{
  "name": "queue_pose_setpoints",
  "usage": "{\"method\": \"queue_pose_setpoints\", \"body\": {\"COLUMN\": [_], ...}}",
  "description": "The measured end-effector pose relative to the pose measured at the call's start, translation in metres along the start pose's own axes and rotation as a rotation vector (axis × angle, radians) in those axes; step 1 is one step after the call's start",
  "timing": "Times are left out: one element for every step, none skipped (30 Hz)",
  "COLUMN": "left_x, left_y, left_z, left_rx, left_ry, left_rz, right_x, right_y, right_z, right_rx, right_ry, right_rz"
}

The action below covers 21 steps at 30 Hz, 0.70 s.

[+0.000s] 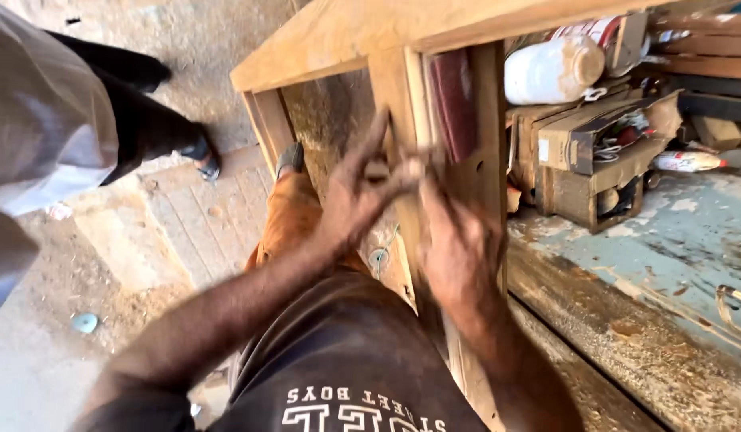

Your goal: The person sands the inner and outer edges of a wooden frame with sandpaper and uses a hammer to drive a chisel into the wood.

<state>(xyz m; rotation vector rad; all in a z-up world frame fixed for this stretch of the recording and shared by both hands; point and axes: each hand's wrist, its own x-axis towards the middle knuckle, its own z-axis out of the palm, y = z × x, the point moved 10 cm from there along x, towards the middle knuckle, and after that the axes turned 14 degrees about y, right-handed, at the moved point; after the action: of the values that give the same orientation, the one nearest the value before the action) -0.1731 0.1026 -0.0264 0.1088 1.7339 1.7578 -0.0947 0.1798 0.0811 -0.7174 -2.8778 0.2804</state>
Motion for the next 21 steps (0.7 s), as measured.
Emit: {"method": "queue_pose_setpoints", "body": {"left_x": [0.003,0.009,0.003,0.008,0.013,0.009,0.005,-0.011,-0.010,-0.002,0.005,-0.002,-0.007,-0.009,-0.015,-0.036,-0.058,-0.055,-0.052,-0.037,-0.035], "left_y": [0.001,0.006,-0.001,0.003,0.007,0.004,-0.009,-0.026,-0.018,0.000,0.020,0.017,0.014,0.009,0.001,-0.011,-0.023,-0.021,-0.014,-0.002,0.005], "left_z": [0.002,0.008,0.010,0.006,0.002,0.002,0.003,0.004,0.000,0.006,0.012,0.014,0.011,0.007,0.013,0.015,0.017,0.013,0.010,0.013,0.015], "left_rx": [-0.107,-0.221,-0.222,-0.092,0.036,0.033,0.058,0.090,0.093,-0.114,-0.321,-0.320,-0.129,0.058,0.053,-0.024,-0.102,-0.091,-0.127,-0.171,-0.166], "left_ry": [-0.043,-0.094,-0.106,-0.065,-0.023,-0.014,-0.017,-0.025,-0.021,-0.078,-0.136,-0.154,-0.125,-0.085,-0.091,-0.085,-0.077,-0.077,-0.081,-0.101,-0.116], "left_rz": [-0.074,-0.141,-0.143,-0.006,0.133,0.134,0.054,-0.048,-0.071,-0.066,-0.064,-0.050,0.022,0.091,0.103,0.075,0.048,0.028,0.033,0.073,0.089], "right_x": [0.001,0.004,-0.006,-0.007,-0.009,-0.004,0.000,-0.005,-0.009,-0.008,-0.007,-0.015,-0.022,-0.027,-0.027,-0.038,-0.050,-0.053,-0.056,-0.051,-0.048], "right_y": [0.002,0.007,0.007,-0.002,-0.012,-0.014,-0.016,-0.018,-0.016,-0.009,-0.002,-0.003,-0.004,-0.005,-0.005,-0.009,-0.012,-0.009,-0.006,0.001,0.000], "right_z": [0.007,0.011,0.005,-0.008,-0.019,-0.020,-0.021,-0.022,-0.015,-0.008,-0.002,-0.009,-0.014,-0.017,-0.021,-0.029,-0.036,-0.028,-0.020,-0.012,-0.017], "right_rx": [0.006,0.000,-0.007,-0.009,-0.012,-0.011,-0.018,-0.019,-0.012,0.001,0.015,0.006,0.026,0.047,0.040,0.040,0.040,0.050,0.041,0.020,0.017], "right_ry": [-0.014,-0.019,-0.017,0.086,0.187,0.185,0.181,0.159,0.138,0.116,0.095,0.115,0.130,0.138,0.150,0.138,0.126,0.110,0.075,0.078,0.099], "right_rz": [0.008,0.017,0.027,-0.058,-0.145,-0.153,-0.156,-0.146,-0.140,-0.101,-0.063,-0.057,-0.033,-0.018,-0.019,-0.021,-0.023,-0.009,0.001,0.004,0.011]}}
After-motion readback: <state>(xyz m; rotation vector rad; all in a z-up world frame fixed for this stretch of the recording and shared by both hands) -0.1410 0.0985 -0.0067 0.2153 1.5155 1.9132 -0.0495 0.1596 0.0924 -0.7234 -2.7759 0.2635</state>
